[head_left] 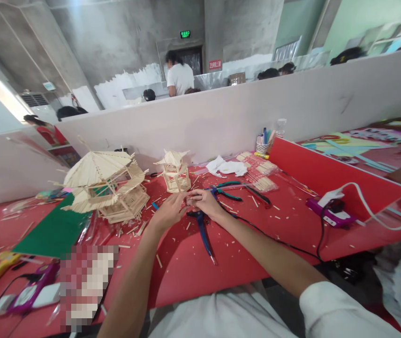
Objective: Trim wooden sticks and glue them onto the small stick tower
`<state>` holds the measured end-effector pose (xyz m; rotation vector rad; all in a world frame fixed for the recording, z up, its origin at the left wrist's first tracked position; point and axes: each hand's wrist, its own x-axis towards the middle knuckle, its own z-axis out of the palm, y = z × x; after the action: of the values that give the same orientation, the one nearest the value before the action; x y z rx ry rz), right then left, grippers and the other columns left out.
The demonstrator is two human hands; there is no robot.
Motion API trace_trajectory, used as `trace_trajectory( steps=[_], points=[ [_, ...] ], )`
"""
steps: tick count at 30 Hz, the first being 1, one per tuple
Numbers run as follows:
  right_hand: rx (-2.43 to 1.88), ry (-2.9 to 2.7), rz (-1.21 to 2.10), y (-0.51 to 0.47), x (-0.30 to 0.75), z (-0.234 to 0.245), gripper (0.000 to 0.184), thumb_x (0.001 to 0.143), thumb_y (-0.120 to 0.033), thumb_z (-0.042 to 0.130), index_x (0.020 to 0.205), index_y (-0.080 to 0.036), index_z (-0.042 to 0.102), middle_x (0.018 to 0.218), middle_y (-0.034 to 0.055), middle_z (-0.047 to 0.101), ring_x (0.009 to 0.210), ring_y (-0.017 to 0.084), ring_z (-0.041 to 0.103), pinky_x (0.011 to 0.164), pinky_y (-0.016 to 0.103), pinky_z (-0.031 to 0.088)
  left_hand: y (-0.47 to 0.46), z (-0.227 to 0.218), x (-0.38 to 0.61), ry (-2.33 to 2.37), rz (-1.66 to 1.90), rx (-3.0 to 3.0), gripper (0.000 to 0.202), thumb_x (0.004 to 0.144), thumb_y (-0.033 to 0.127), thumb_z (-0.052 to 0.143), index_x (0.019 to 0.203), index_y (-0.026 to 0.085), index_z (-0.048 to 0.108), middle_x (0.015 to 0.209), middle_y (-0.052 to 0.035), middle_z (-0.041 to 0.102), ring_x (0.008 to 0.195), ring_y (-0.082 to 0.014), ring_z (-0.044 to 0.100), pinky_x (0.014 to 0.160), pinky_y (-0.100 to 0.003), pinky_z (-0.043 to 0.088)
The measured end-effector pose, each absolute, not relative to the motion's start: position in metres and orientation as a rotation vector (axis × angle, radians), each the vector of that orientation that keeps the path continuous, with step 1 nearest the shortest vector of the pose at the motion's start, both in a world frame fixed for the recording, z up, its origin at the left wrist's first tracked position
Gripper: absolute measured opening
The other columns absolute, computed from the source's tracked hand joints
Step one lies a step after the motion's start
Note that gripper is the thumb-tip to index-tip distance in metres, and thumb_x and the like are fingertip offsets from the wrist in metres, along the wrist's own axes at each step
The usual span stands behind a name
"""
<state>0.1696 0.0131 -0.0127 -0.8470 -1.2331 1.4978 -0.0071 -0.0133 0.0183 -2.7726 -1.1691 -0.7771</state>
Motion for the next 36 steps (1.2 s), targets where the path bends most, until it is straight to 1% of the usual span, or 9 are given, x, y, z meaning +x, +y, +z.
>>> trace_trajectory(
  steps=[5, 8, 13, 17, 20, 24, 30, 33, 36],
  points=[
    [-0.833, -1.226, 1.516, 0.012, 0.169, -0.011, 0.035, 0.06, -0.024, 0.082, 0.092, -0.018, 0.07, 0.086, 0.0048, 0.074, 0.062, 0.013, 0.067, 0.051, 0.019, 0.053, -0.011, 0.015, -0.009, -1.144, -0.747, -2.744, 0.039, 0.094, 0.03, 0.052, 0.131, 0.02, 0.046, 0.117, -0.0131, 0.063, 0.114, -0.0261, 0.058, 0.097, -0.042, 0.046],
    [-0.834, -1.215, 1.537, 0.011, 0.17, -0.009, 0.036, 0.058, -0.024, 0.082, 0.091, -0.017, 0.069, 0.082, 0.0046, 0.074, 0.063, 0.013, 0.067, 0.051, 0.018, 0.052, -0.01, 0.013, -0.01, -1.109, -0.787, -2.726, 0.04, 0.094, 0.031, 0.052, 0.132, 0.019, 0.046, 0.119, -0.0131, 0.063, 0.115, -0.0261, 0.058, 0.099, -0.042, 0.046],
    [-0.829, -1.184, 1.573, 0.011, 0.171, -0.007, 0.038, 0.054, -0.023, 0.084, 0.089, -0.017, 0.07, 0.08, 0.0039, 0.074, 0.061, 0.012, 0.066, 0.051, 0.017, 0.051, -0.009, 0.013, -0.012, -1.111, -0.866, -2.714, 0.042, 0.093, 0.032, 0.054, 0.133, 0.022, 0.047, 0.122, -0.0122, 0.063, 0.118, -0.0255, 0.058, 0.102, -0.043, 0.045],
    [-0.812, -1.184, 1.581, 0.012, 0.172, -0.006, 0.039, 0.054, -0.024, 0.085, 0.089, -0.017, 0.069, 0.078, 0.0034, 0.073, 0.06, 0.011, 0.066, 0.051, 0.017, 0.05, -0.008, 0.012, -0.014, -1.106, -0.858, -2.727, 0.044, 0.093, 0.033, 0.054, 0.134, 0.022, 0.046, 0.126, -0.0124, 0.062, 0.118, -0.0254, 0.058, 0.102, -0.043, 0.044],
    [-0.797, -1.189, 1.58, 0.012, 0.172, -0.007, 0.039, 0.056, -0.025, 0.084, 0.09, -0.017, 0.069, 0.077, 0.0027, 0.073, 0.059, 0.011, 0.065, 0.05, 0.016, 0.05, -0.006, 0.011, -0.016, -1.101, -0.845, -2.728, 0.044, 0.092, 0.031, 0.056, 0.135, 0.023, 0.046, 0.126, -0.0115, 0.063, 0.117, -0.0248, 0.059, 0.101, -0.042, 0.045],
    [-0.804, -1.183, 1.593, 0.013, 0.171, -0.01, 0.039, 0.057, -0.025, 0.084, 0.093, -0.018, 0.069, 0.079, 0.0026, 0.073, 0.06, 0.01, 0.066, 0.05, 0.015, 0.05, -0.005, 0.011, -0.017, -1.089, -0.855, -2.731, 0.044, 0.091, 0.03, 0.058, 0.134, 0.023, 0.047, 0.124, -0.0105, 0.064, 0.115, -0.024, 0.06, 0.101, -0.042, 0.045],
    [-0.802, -1.177, 1.614, 0.015, 0.171, -0.014, 0.041, 0.058, -0.023, 0.084, 0.096, -0.018, 0.069, 0.081, 0.0036, 0.074, 0.061, 0.011, 0.066, 0.05, 0.015, 0.051, -0.003, 0.009, -0.018, -1.102, -0.859, -2.724, 0.047, 0.089, 0.035, 0.062, 0.132, 0.023, 0.049, 0.122, -0.0112, 0.066, 0.115, -0.0242, 0.061, 0.101, -0.042, 0.045],
    [-0.795, -1.197, 1.637, 0.017, 0.172, -0.016, 0.04, 0.059, -0.024, 0.085, 0.096, -0.018, 0.069, 0.085, 0.0043, 0.075, 0.063, 0.011, 0.067, 0.05, 0.015, 0.051, -0.003, 0.009, -0.018, -1.101, -0.855, -2.731, 0.047, 0.088, 0.032, 0.064, 0.132, 0.023, 0.049, 0.122, -0.0106, 0.066, 0.114, -0.024, 0.061, 0.1, -0.041, 0.045],
    [-0.787, -1.212, 1.644, 0.017, 0.173, -0.017, 0.04, 0.062, -0.026, 0.085, 0.097, -0.018, 0.068, 0.088, 0.0058, 0.075, 0.064, 0.011, 0.068, 0.049, 0.014, 0.051, -0.004, 0.01, -0.017, -1.153, -0.859, -2.737, 0.043, 0.087, 0.031, 0.064, 0.128, 0.023, 0.053, 0.122, -0.0097, 0.066, 0.115, -0.0239, 0.061, 0.102, -0.041, 0.045]
  ],
)
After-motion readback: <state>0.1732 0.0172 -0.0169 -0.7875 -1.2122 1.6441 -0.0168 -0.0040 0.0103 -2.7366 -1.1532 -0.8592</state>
